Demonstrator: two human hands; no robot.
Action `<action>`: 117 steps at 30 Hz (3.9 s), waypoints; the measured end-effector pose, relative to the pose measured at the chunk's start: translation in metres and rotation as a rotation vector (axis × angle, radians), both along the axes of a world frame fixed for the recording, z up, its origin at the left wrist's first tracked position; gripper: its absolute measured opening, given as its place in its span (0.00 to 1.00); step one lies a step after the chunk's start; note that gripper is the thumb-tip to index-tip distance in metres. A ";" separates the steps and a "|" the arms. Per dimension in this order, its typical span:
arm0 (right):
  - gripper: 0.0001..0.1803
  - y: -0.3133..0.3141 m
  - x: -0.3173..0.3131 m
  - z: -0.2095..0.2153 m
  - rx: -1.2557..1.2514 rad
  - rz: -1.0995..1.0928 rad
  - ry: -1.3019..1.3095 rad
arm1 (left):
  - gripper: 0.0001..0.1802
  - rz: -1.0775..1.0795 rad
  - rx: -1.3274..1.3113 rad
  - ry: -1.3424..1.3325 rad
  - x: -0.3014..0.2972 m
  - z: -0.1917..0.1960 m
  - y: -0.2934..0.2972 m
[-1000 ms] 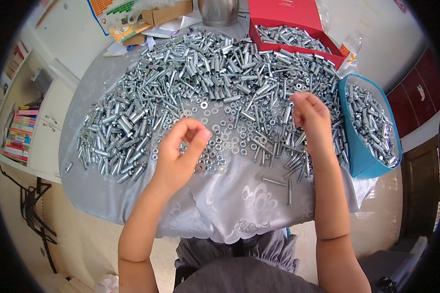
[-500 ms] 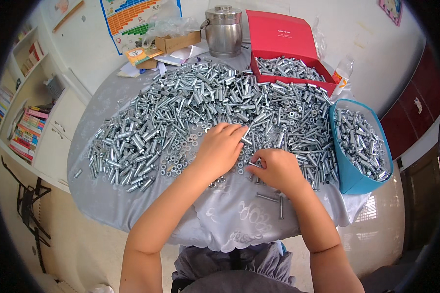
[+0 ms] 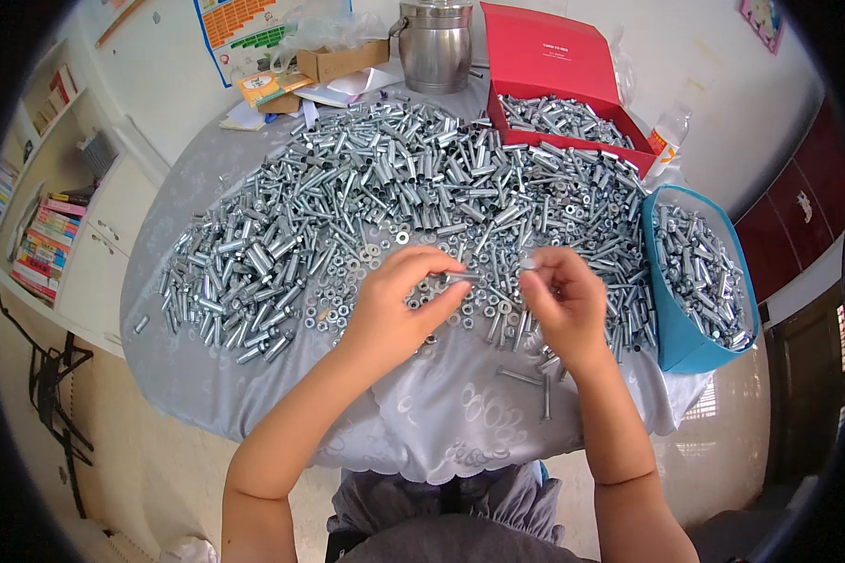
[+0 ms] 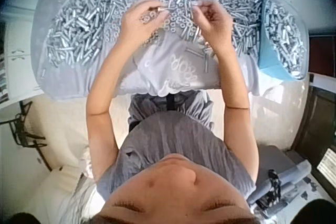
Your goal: The person repeatedly picks up metal bolts and washers from a large pile on a table. They thread the washers onto the bolts by hand and place the assembled units into a blue container on the right side of the table. The task involves continuous manual sorting and assembly of hardware components.
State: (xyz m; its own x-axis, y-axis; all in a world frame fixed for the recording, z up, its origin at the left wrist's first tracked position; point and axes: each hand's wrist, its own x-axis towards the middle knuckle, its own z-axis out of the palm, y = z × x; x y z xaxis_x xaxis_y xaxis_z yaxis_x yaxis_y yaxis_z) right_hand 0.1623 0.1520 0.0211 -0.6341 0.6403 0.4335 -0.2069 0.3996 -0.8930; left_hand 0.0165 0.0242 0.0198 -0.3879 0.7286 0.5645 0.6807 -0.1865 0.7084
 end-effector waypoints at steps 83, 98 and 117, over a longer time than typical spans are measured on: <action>0.14 -0.029 -0.025 -0.018 1.043 0.368 -0.397 | 0.23 0.034 0.109 -0.783 -0.009 -0.005 -0.031; 0.10 -0.033 -0.028 -0.019 0.905 0.391 -0.412 | 0.23 -0.010 0.055 -0.728 -0.008 -0.011 -0.028; 0.08 -0.024 -0.013 -0.008 -0.333 0.429 -0.147 | 0.23 -0.182 -0.258 -0.759 -0.002 -0.012 -0.032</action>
